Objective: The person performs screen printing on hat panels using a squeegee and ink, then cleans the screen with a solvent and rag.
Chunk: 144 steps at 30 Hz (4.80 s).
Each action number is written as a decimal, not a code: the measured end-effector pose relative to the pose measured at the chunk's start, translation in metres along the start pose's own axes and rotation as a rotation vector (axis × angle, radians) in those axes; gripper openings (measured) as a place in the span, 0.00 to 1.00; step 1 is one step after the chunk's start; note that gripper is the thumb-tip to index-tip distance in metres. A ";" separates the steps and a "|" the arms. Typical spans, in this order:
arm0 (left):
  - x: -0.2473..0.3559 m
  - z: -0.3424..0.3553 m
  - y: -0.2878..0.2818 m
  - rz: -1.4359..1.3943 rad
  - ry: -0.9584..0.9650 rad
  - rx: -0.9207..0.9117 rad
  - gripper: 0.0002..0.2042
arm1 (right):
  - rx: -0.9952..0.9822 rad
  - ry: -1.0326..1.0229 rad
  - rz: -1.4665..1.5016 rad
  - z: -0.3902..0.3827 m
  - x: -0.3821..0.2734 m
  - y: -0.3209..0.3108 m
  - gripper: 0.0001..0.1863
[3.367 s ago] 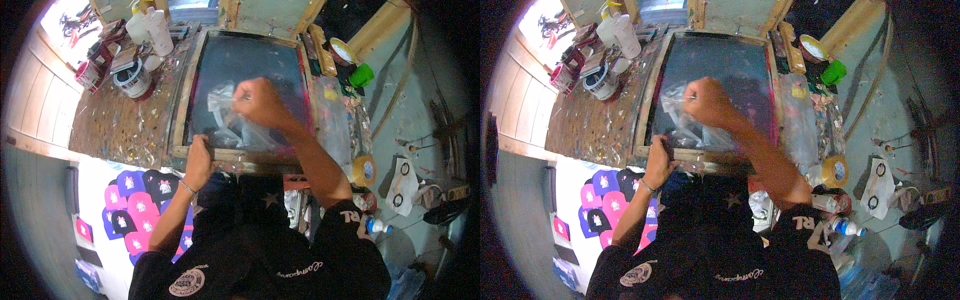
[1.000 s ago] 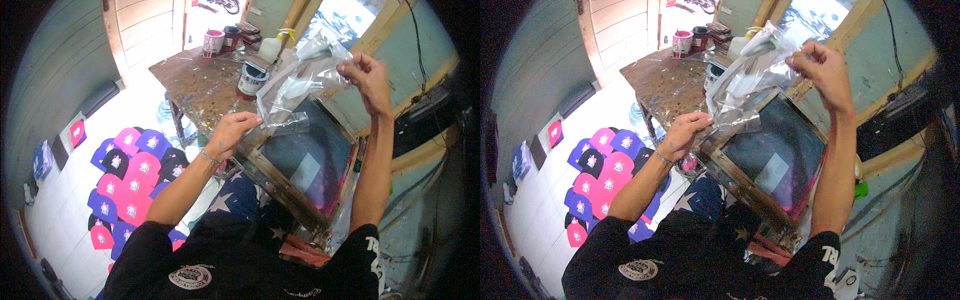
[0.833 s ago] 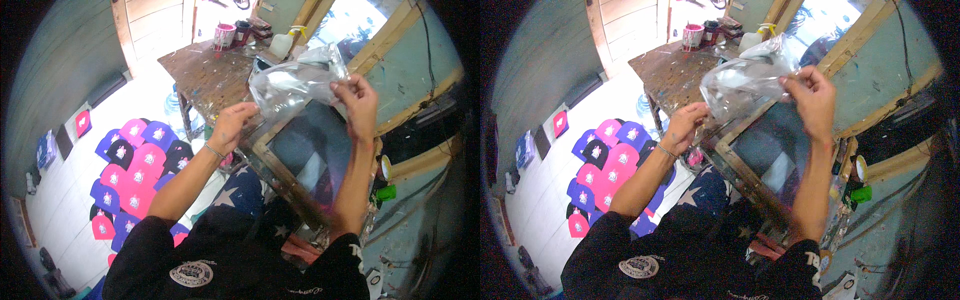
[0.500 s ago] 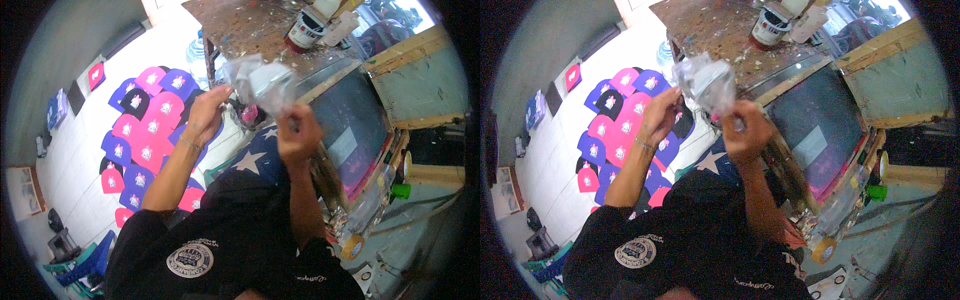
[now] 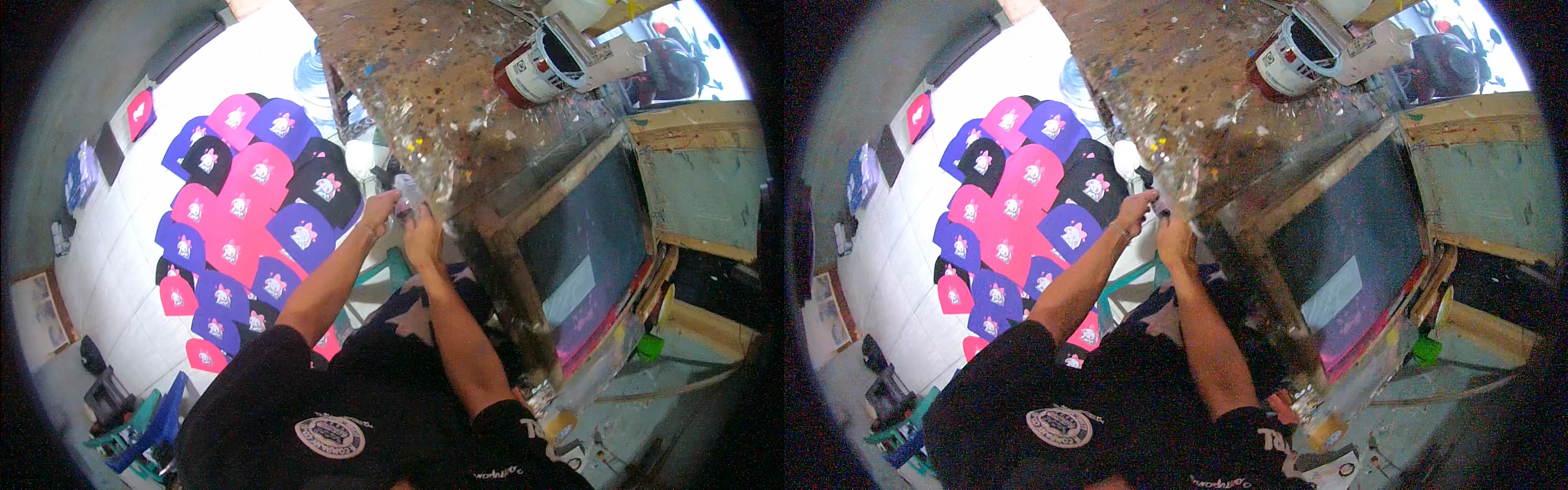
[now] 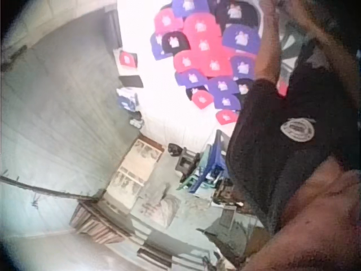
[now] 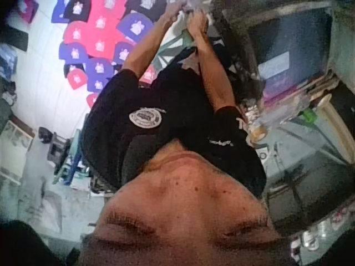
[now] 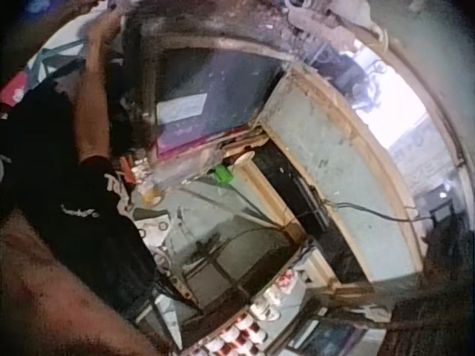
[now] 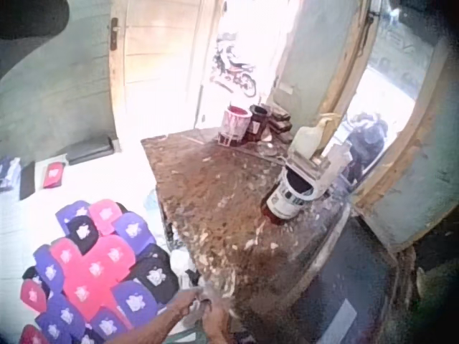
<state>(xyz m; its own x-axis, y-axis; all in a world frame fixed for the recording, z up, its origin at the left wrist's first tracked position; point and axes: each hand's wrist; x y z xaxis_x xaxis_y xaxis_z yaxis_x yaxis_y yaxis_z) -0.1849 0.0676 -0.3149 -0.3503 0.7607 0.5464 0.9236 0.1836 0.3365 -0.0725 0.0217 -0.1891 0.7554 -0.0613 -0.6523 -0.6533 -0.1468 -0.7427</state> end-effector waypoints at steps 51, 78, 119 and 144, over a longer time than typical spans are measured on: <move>0.030 -0.186 0.033 1.446 1.056 -0.046 0.16 | 0.688 0.790 -0.520 -0.365 0.402 -0.508 0.11; -0.096 -0.416 0.667 0.979 0.607 -1.902 0.21 | 1.099 -0.068 0.668 -0.448 0.176 -0.690 0.05; -0.219 -0.323 0.749 1.087 1.442 -1.636 0.18 | 1.294 0.054 0.402 -0.523 0.175 -0.702 0.11; -0.008 -0.333 0.466 0.406 0.239 -1.358 0.11 | 0.825 0.100 0.122 -0.273 0.104 -0.438 0.14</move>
<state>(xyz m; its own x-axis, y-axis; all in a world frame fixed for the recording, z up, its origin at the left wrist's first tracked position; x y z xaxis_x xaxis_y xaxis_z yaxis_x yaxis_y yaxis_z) 0.1970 -0.0603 0.0928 -0.2466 0.4695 0.8478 0.1510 -0.8455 0.5122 0.3063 -0.1899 0.1095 0.6522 -0.1230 -0.7480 -0.5288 0.6331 -0.5652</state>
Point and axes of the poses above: each hand's wrist, its own z-axis towards the middle knuckle, its own y-axis out of the palm, x = y × z, and after that the axes turned 10 degrees about -x, right-handed
